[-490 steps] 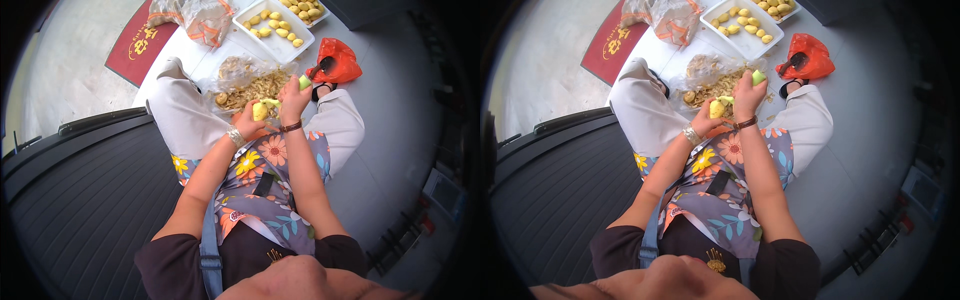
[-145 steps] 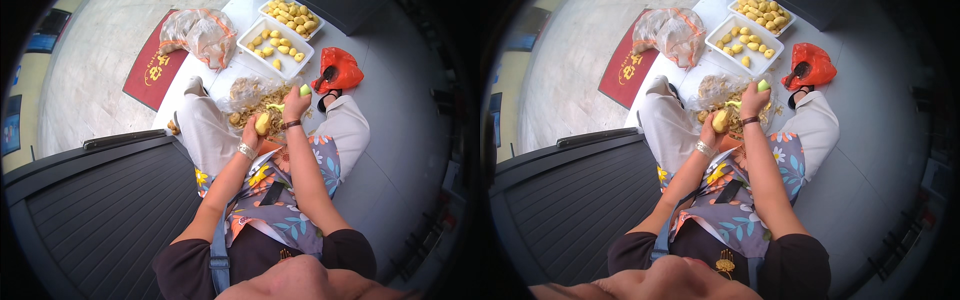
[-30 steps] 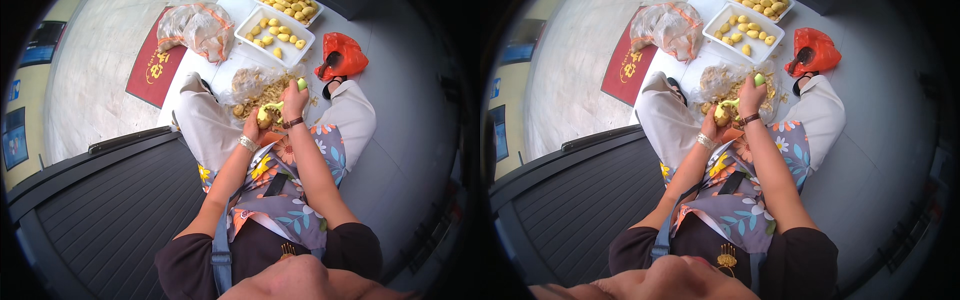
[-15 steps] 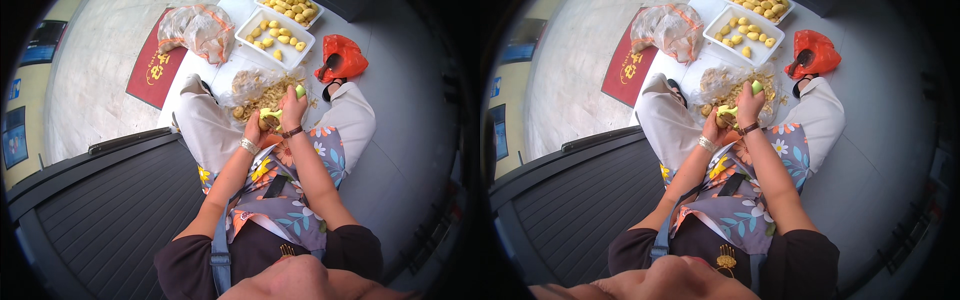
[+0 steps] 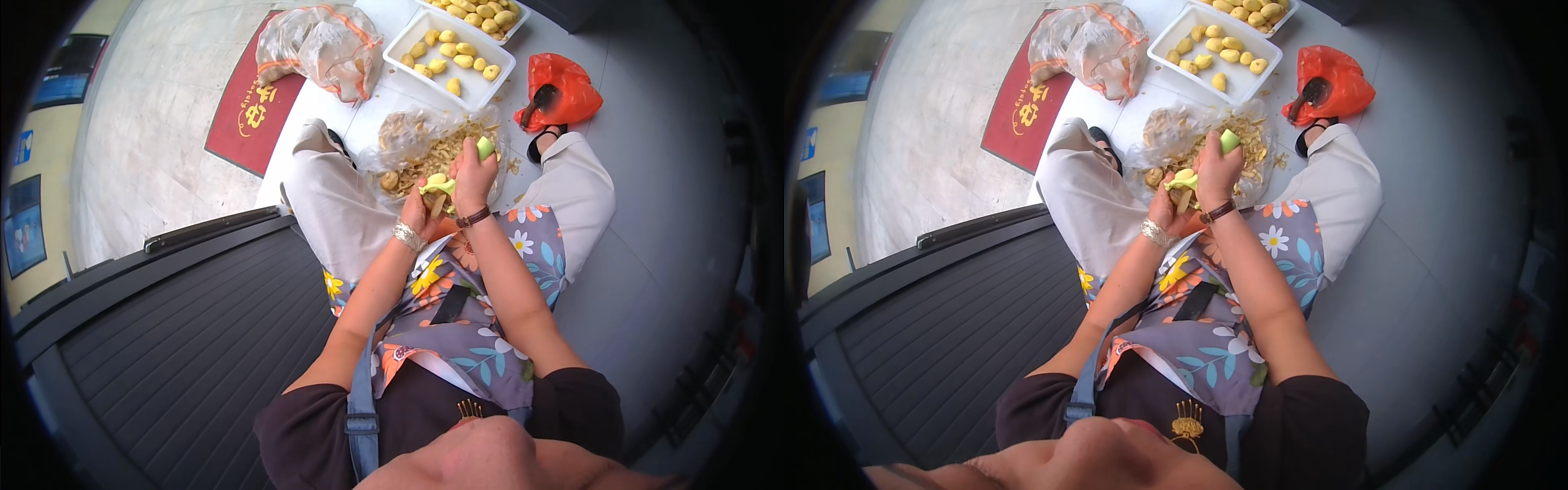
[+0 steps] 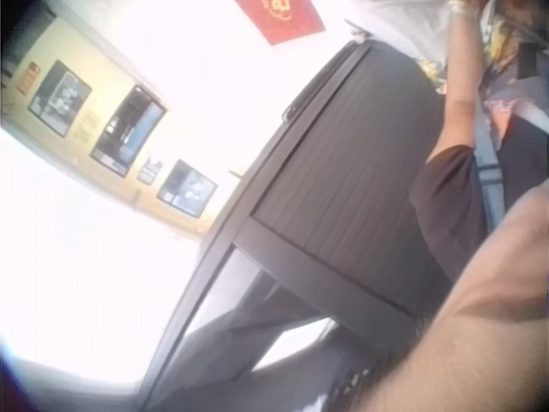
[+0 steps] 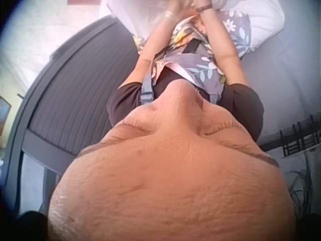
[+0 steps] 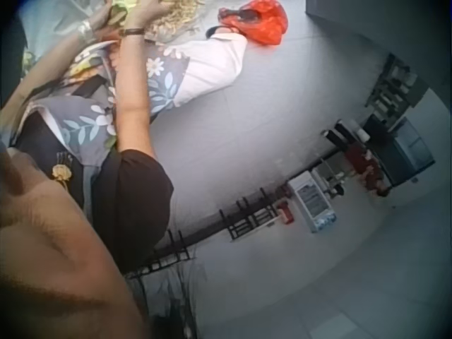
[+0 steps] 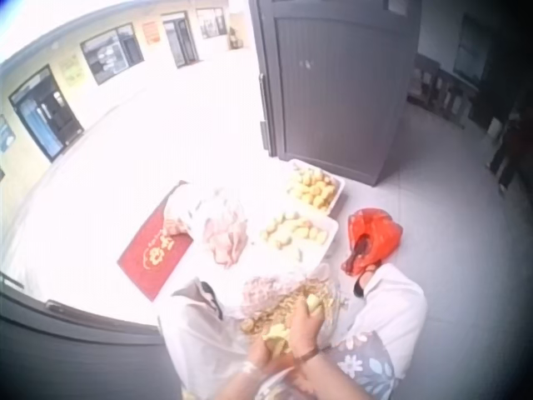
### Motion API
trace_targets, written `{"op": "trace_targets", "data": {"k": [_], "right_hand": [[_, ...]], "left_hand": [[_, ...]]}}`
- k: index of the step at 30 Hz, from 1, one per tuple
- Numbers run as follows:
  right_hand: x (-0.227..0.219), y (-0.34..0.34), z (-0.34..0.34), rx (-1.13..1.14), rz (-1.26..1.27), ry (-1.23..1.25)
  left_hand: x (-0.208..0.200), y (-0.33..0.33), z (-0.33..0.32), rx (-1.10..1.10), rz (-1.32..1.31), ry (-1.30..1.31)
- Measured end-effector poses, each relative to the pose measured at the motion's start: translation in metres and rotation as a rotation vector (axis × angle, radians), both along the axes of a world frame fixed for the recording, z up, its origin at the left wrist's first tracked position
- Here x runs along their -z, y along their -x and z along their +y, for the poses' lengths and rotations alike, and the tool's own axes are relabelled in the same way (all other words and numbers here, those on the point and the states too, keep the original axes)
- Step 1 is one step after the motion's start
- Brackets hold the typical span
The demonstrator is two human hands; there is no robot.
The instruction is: The person sits on the floor and peels potatoes using a peeler. They place the peeled potatoes into a white tray and discard the peels onto a plastic sheet on the floor.
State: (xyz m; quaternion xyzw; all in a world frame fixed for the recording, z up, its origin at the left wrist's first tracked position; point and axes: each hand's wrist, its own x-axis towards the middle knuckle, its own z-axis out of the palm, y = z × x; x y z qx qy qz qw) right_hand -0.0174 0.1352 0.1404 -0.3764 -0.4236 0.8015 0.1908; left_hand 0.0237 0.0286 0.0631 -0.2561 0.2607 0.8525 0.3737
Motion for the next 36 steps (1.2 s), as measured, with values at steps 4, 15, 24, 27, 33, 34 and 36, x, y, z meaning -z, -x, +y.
{"op": "trace_targets", "data": {"k": [4, 15, 24, 27, 33, 34, 36], "right_hand": [[0.015, 0.011, -0.001, 0.042, -0.047, -0.033], [0.003, 0.026, 0.028, 0.095, 0.050, -0.170], [0.036, 0.029, 0.022, 0.253, -0.012, -0.345], [0.033, 0.033, 0.060, 0.227, 0.030, -0.161], [-0.003, 0.019, 0.035, 0.126, 0.063, 0.036], [-0.005, 0.016, 0.031, 0.107, 0.065, 0.105], [-0.004, 0.013, 0.025, 0.029, 0.064, 0.125]], "left_hand": [[-0.003, 0.004, 0.001, -0.118, 0.043, -0.033], [-0.003, 0.012, -0.006, -0.042, 0.014, -0.184], [0.007, 0.006, -0.012, 0.028, 0.069, -0.274], [-0.019, 0.006, -0.005, 0.031, -0.066, -0.293], [-0.014, 0.010, -0.009, 0.048, -0.076, -0.437], [-0.008, 0.009, -0.012, 0.080, -0.031, -0.471], [-0.002, 0.007, -0.012, 0.096, -0.005, -0.546]]}}
